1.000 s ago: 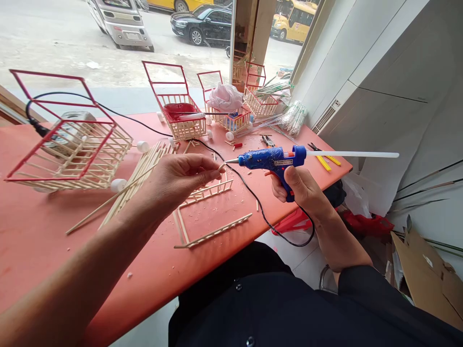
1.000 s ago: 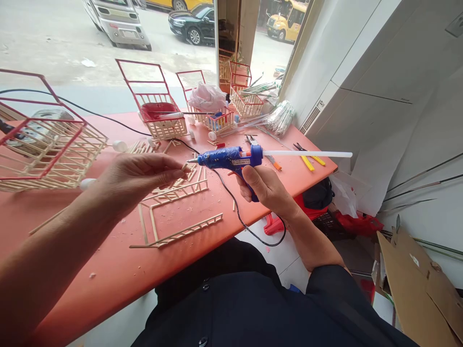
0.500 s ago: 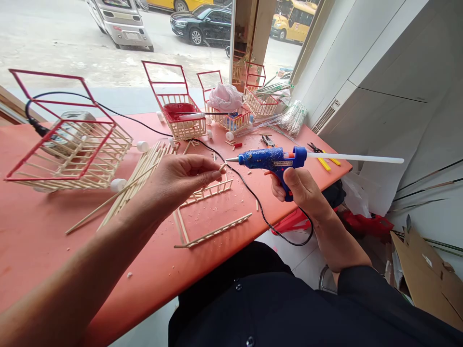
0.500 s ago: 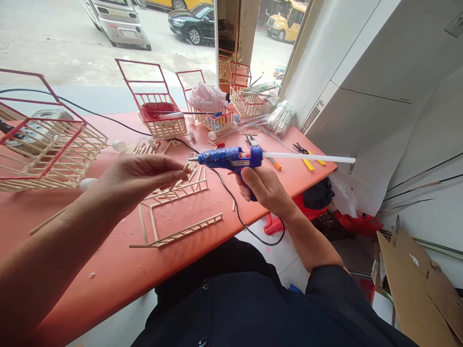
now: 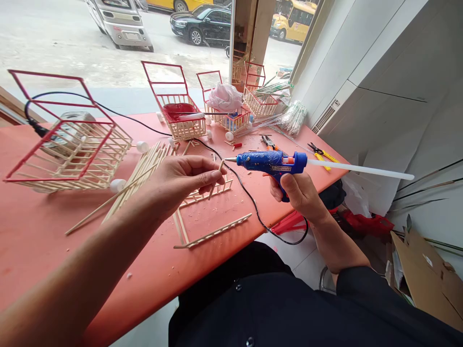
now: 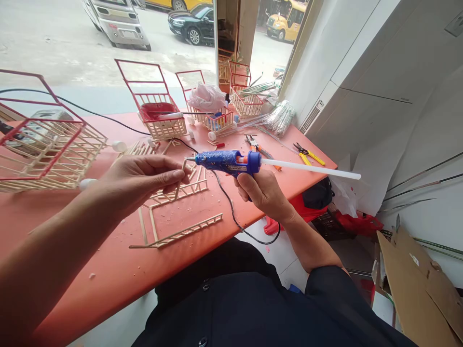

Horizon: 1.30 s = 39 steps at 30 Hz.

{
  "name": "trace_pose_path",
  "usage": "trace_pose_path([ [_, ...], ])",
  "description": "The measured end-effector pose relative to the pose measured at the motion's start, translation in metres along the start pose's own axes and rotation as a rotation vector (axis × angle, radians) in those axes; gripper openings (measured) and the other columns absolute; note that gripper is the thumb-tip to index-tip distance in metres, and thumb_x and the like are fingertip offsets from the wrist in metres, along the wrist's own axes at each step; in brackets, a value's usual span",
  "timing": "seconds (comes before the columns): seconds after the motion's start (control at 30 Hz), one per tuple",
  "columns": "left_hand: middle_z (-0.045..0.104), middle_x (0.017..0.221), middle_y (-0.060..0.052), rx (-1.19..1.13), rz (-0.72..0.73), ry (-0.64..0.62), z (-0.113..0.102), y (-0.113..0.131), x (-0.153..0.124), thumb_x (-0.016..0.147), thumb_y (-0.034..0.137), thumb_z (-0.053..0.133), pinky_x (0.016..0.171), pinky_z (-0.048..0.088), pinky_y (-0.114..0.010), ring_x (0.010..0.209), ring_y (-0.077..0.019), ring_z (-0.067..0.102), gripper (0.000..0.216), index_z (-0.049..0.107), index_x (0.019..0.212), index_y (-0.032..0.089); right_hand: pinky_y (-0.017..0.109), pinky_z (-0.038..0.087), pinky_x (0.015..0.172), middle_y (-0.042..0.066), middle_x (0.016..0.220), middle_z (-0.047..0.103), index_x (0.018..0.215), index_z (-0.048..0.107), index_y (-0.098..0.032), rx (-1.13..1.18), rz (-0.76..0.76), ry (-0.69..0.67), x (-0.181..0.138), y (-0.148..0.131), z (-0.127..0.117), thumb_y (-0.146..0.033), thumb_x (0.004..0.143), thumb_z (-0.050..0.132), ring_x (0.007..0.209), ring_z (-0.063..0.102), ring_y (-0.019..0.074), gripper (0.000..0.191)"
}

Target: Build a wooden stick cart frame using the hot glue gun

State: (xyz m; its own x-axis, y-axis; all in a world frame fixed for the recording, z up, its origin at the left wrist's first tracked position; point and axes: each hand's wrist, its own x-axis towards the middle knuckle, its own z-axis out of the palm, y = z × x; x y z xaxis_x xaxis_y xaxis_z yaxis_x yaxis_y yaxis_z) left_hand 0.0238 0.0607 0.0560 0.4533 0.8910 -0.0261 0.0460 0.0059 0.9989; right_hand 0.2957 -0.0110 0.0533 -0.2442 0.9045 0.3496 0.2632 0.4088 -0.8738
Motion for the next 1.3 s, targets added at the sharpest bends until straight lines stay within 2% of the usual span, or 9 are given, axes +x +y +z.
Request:
trace_pose_path([
  [0.2, 0.078, 0.077, -0.008, -0.075, -0.002, -0.038, -0.001, -0.002, 0.002, 0.067, 0.046, 0.098, 0.054, 0.049, -0.021, 0.059, -0.0101, 0.059, 0.037, 0.083, 0.083, 0.017, 0.031, 0.039, 0.054, -0.003, 0.062, 0.051, 0.078, 0.055, -0.022, -0.017, 0.071, 0.018, -0.002, -0.007, 0.003, -0.071, 0.104, 0.050, 0.054, 0.050, 0.0124, 0.056],
  [0.63, 0.079, 0.082, -0.010, -0.131, 0.014, -0.092, 0.000, -0.003, 0.003, 0.068, 0.047, 0.098, 0.056, 0.047, -0.022, 0.061, -0.0098, 0.058, 0.039, 0.084, 0.086, 0.016, 0.030, 0.038, 0.053, -0.003, 0.062, 0.050, 0.078, 0.054, -0.023, -0.017, 0.069, 0.020, -0.002, -0.007, 0.007, -0.072, 0.104, 0.049, 0.055, 0.049, 0.0123, 0.056],
  [0.77, 0.078, 0.079, -0.008, -0.139, 0.042, -0.072, 0.003, 0.000, 0.002, 0.066, 0.047, 0.099, 0.054, 0.044, -0.022, 0.059, -0.0087, 0.055, 0.037, 0.084, 0.081, 0.017, 0.031, 0.039, 0.057, -0.001, 0.062, 0.052, 0.076, 0.054, -0.023, -0.118, 0.076, 0.022, -0.003, -0.003, 0.005, -0.070, 0.106, 0.046, 0.057, 0.050, 0.0137, 0.056],
  [0.87, 0.078, 0.079, -0.005, -0.116, 0.058, -0.069, 0.002, 0.005, -0.001, 0.073, 0.045, 0.096, 0.057, 0.044, -0.022, 0.061, -0.0082, 0.055, 0.029, 0.085, 0.081, 0.020, 0.032, 0.040, 0.060, 0.000, 0.063, 0.054, 0.075, 0.054, -0.024, -0.283, 0.042, 0.042, -0.001, 0.004, 0.001, -0.070, 0.106, 0.043, 0.060, 0.051, 0.0153, 0.057],
  [0.93, 0.078, 0.080, -0.004, -0.096, 0.067, -0.068, 0.001, 0.008, -0.004, 0.078, 0.043, 0.093, 0.059, 0.045, -0.023, 0.063, -0.0086, 0.055, 0.022, 0.085, 0.081, 0.022, 0.033, 0.042, 0.064, 0.002, 0.069, 0.058, 0.081, 0.058, -0.024, -0.460, 0.004, 0.082, 0.003, 0.011, -0.004, -0.073, 0.105, 0.045, 0.065, 0.054, 0.0178, 0.056],
  [1.03, 0.077, 0.079, -0.004, -0.084, 0.106, -0.017, -0.001, 0.013, -0.007, 0.078, 0.038, 0.092, 0.060, 0.044, -0.026, 0.064, -0.0097, 0.055, 0.018, 0.084, 0.080, 0.023, 0.035, 0.048, 0.073, 0.008, 0.092, 0.069, 0.109, 0.063, -0.023, -0.721, -0.005, 0.151, 0.008, 0.030, -0.020, -0.072, 0.103, 0.050, 0.081, 0.063, 0.0248, 0.051],
  [1.13, 0.076, 0.077, -0.005, -0.088, 0.120, 0.032, -0.002, 0.017, -0.010, 0.074, 0.034, 0.094, 0.059, 0.043, -0.027, 0.064, -0.0100, 0.055, 0.016, 0.084, 0.079, 0.022, 0.041, 0.054, 0.085, 0.017, 0.117, 0.071, 0.122, 0.061, -0.021, -0.941, 0.107, 0.219, 0.011, 0.057, -0.046, -0.064, 0.106, 0.046, 0.105, 0.067, 0.0335, 0.049],
  [1.3, 0.075, 0.077, -0.003, -0.091, 0.110, 0.072, -0.002, 0.023, -0.014, 0.073, 0.032, 0.095, 0.061, 0.043, -0.025, 0.066, -0.0090, 0.056, 0.014, 0.084, 0.077, 0.024, 0.053, 0.054, 0.103, 0.024, 0.127, 0.068, 0.128, 0.060, -0.015, -1.123, 0.340, 0.181, 0.008, 0.099, -0.090, -0.050, 0.103, 0.058, 0.121, 0.063, 0.0401, 0.043],
])
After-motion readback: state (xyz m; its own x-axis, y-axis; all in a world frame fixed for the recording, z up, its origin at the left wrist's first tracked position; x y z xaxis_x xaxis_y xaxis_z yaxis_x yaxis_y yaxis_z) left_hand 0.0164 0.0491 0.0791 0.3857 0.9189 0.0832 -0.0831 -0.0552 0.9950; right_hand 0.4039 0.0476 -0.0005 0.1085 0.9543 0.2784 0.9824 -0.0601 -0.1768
